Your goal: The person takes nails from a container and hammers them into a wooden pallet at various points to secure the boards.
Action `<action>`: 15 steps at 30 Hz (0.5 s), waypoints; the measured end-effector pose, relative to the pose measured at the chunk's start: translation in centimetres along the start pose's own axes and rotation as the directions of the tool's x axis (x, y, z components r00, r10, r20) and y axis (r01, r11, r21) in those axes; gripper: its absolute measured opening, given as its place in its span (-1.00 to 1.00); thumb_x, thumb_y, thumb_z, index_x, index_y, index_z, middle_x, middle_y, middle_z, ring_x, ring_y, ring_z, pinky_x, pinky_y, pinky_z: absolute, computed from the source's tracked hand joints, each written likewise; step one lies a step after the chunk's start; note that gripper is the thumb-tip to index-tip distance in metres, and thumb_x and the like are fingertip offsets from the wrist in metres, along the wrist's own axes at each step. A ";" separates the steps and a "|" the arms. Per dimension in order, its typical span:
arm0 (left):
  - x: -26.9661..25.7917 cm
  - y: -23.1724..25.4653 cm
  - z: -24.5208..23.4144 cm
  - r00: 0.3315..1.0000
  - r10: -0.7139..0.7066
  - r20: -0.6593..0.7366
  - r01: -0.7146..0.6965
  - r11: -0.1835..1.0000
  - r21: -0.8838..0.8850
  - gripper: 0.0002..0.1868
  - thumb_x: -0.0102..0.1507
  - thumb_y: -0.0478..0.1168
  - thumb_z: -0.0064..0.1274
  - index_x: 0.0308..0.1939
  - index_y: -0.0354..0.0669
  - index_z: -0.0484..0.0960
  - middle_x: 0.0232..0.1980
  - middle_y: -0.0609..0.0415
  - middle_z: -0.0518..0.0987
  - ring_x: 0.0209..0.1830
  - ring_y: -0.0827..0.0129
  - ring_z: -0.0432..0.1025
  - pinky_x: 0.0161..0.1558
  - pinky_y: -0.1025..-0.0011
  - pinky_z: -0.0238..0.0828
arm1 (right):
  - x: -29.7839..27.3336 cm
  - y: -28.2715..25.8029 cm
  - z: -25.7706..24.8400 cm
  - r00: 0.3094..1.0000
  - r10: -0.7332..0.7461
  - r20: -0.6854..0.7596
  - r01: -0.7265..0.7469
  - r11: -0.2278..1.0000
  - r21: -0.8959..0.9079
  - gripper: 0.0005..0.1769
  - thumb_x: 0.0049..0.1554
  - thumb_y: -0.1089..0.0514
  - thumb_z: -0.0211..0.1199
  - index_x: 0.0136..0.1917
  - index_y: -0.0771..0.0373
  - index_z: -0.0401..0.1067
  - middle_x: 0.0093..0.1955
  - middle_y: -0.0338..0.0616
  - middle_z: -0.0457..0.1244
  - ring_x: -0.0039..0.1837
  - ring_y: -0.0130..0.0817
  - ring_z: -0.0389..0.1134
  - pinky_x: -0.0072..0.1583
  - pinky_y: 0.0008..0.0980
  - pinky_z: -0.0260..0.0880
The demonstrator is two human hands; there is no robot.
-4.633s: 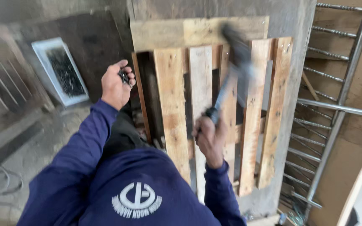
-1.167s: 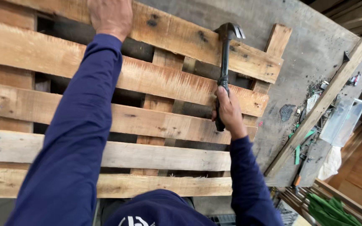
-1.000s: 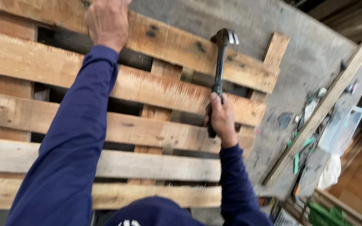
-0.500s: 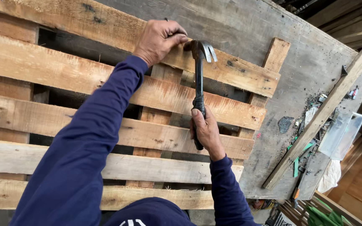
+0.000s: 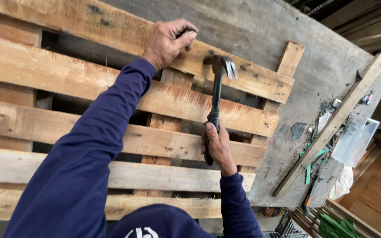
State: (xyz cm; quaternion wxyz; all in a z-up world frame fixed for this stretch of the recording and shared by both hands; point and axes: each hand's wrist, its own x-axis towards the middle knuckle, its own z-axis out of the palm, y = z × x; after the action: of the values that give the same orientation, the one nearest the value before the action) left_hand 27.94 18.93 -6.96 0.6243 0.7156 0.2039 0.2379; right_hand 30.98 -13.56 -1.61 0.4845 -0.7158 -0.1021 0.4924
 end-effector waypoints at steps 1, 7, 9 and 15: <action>-0.2 -0.3 0.0 0.998 0.061 -0.012 -0.062 0.995 -0.073 -0.80 0.40 -0.12 0.19 -0.06 -0.18 0.71 -0.23 0.13 0.71 -0.25 0.58 0.58 -0.18 0.53 0.60 | -0.1 0.4 -0.1 0.999 -0.040 0.021 0.040 0.999 -0.015 -0.63 0.32 -0.15 0.07 0.04 0.21 0.26 -0.43 -0.23 0.17 -0.45 -0.46 0.20 -0.39 -0.43 0.26; 0.3 -0.8 -0.4 0.996 0.080 -0.046 -0.084 0.993 -0.088 -0.84 0.35 -0.16 0.23 -0.17 -0.18 0.74 -0.28 0.11 0.70 -0.29 0.51 0.53 -0.23 0.48 0.57 | 0.4 0.8 0.5 1.000 0.013 -0.002 -0.013 0.999 0.037 -0.66 0.30 -0.12 0.04 0.05 0.21 0.27 -0.41 -0.25 0.20 -0.45 -0.45 0.24 -0.39 -0.44 0.27; 0.8 -0.5 -0.3 0.997 0.031 -0.064 -0.027 0.998 0.063 -0.85 0.30 -0.12 0.19 -0.18 -0.11 0.72 -0.25 0.18 0.74 -0.31 0.54 0.62 -0.23 0.52 0.66 | 0.4 0.3 0.8 0.999 0.029 -0.021 -0.027 0.997 0.070 -0.66 0.27 -0.10 0.07 0.07 0.22 0.31 -0.41 -0.24 0.19 -0.46 -0.45 0.21 -0.41 -0.42 0.26; 0.6 -0.6 0.6 0.996 0.069 -0.055 -0.061 0.989 0.137 -0.80 0.28 -0.14 0.21 -0.09 -0.14 0.76 -0.22 0.13 0.75 -0.30 0.49 0.64 -0.24 0.47 0.61 | -1.0 0.0 1.3 0.988 -0.089 -0.130 0.107 0.985 0.136 -0.60 0.31 -0.11 0.14 0.10 0.30 0.31 -0.34 -0.24 0.18 -0.39 -0.48 0.21 -0.35 -0.45 0.27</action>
State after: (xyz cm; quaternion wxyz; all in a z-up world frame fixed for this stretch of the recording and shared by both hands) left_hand 28.75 18.92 -7.55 0.5600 0.7551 0.2146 0.2650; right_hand 29.42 -13.38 -1.06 0.5633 -0.7027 -0.0718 0.4288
